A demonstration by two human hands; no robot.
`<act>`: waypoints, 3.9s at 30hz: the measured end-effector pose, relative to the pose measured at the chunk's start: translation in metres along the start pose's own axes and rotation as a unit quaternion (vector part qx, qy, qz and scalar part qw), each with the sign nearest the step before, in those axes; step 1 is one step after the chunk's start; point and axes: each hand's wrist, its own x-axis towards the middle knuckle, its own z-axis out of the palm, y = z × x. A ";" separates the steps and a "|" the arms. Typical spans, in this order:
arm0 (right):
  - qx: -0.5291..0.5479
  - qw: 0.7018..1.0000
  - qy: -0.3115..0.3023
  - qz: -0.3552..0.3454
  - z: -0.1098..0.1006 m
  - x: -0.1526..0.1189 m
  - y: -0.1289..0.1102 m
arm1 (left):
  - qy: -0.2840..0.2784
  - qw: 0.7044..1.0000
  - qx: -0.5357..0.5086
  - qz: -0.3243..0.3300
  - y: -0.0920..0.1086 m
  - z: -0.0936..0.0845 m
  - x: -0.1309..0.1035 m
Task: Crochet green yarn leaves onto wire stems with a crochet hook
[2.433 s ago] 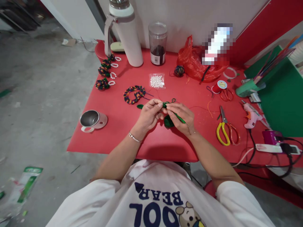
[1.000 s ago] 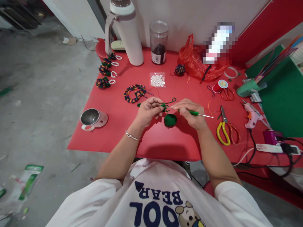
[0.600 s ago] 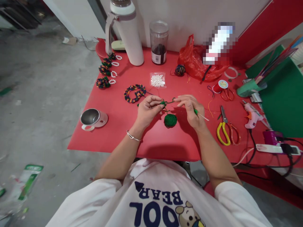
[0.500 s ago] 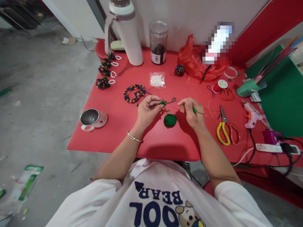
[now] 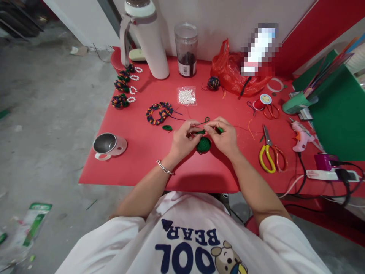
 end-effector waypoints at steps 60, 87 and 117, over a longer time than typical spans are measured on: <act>0.074 0.993 -0.088 -0.025 -0.002 -0.009 -0.018 | 0.004 0.971 -0.218 -0.101 0.009 -0.007 0.012; 0.001 0.989 -0.065 -0.134 0.007 -0.012 -0.007 | 0.012 0.972 -0.218 -0.089 0.009 -0.005 0.012; 0.009 0.987 -0.050 -0.153 0.002 -0.013 -0.011 | -0.004 0.963 -0.241 -0.120 0.008 -0.011 0.011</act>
